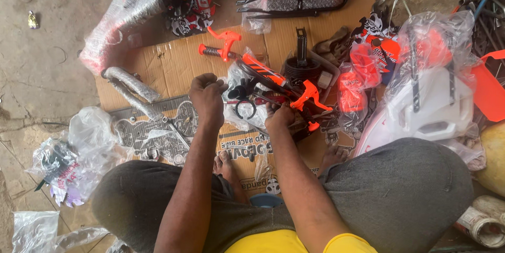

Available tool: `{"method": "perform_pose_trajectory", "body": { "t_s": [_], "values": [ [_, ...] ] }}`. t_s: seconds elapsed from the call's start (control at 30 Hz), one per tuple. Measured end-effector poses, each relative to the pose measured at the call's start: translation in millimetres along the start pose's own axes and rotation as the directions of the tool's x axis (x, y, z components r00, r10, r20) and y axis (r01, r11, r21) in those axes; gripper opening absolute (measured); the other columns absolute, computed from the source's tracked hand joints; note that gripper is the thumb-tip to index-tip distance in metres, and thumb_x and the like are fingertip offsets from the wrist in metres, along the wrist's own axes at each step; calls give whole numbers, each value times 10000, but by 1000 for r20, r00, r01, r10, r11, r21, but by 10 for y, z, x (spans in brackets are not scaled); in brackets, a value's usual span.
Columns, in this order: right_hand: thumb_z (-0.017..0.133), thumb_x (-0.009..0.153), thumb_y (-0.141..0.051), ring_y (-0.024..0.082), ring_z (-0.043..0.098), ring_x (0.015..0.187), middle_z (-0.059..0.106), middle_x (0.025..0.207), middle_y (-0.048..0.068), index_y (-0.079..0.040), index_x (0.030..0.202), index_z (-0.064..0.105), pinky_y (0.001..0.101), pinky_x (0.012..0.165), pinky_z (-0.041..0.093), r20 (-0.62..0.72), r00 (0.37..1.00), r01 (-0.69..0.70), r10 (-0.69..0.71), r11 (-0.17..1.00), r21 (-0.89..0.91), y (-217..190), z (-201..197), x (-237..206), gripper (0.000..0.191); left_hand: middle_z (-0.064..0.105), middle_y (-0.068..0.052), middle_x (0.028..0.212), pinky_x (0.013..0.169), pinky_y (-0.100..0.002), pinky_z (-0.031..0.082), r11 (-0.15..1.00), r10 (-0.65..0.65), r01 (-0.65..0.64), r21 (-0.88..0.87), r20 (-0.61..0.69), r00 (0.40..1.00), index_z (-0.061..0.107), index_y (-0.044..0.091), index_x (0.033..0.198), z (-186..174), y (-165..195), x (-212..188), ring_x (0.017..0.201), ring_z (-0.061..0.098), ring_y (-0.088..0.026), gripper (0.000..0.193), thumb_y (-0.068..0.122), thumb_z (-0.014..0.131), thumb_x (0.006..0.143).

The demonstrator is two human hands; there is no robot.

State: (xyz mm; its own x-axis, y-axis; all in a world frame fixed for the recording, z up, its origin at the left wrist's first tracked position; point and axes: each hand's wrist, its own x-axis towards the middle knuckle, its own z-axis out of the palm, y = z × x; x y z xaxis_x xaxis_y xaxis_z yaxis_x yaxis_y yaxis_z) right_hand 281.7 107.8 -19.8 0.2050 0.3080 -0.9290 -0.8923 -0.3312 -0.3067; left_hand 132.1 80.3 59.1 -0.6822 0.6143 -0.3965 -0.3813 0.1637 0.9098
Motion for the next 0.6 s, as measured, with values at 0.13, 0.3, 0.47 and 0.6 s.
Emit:
{"method": "perform_pose_trajectory", "body": {
  "t_s": [0.13, 0.3, 0.47, 0.6],
  "values": [
    [427, 1088, -171, 194, 573, 678, 572, 799, 78, 12, 1089, 567, 372, 725, 638, -49, 999, -5, 6, 1000, 3, 18, 37, -29, 230, 618, -156, 1045, 782, -344, 655, 999, 13, -10, -52, 52, 999, 599, -85, 1060, -55, -3, 4, 937, 698, -253, 300, -131, 475, 791],
    [388, 1086, -174, 169, 549, 672, 585, 815, 66, -31, 1075, 570, 376, 679, 607, 84, 992, -96, 95, 995, 7, 21, 74, -107, 232, 651, -146, 900, 622, -326, 525, 998, 1, -4, 63, 54, 999, 653, -70, 996, -184, -6, -53, 744, 600, -258, 204, -90, 538, 829],
    [453, 1071, -224, 160, 574, 682, 577, 807, 34, -65, 1017, 587, 331, 639, 577, 107, 985, -116, 134, 980, -159, 128, 56, -151, 214, 659, -68, 880, 726, -349, 512, 925, 161, -211, 316, 177, 971, 707, -14, 1061, -185, -75, -254, 823, 619, -184, 302, 271, 701, 962],
    [486, 1056, -189, 159, 591, 701, 609, 806, 52, -43, 1021, 611, 339, 636, 549, 227, 935, -208, 273, 939, -273, 237, 90, -251, 196, 663, -118, 848, 669, -405, 526, 555, 470, -589, 587, 364, 805, 717, 8, 1071, -141, -60, -428, 751, 654, -243, 541, 460, 827, 797]
  ]
}}
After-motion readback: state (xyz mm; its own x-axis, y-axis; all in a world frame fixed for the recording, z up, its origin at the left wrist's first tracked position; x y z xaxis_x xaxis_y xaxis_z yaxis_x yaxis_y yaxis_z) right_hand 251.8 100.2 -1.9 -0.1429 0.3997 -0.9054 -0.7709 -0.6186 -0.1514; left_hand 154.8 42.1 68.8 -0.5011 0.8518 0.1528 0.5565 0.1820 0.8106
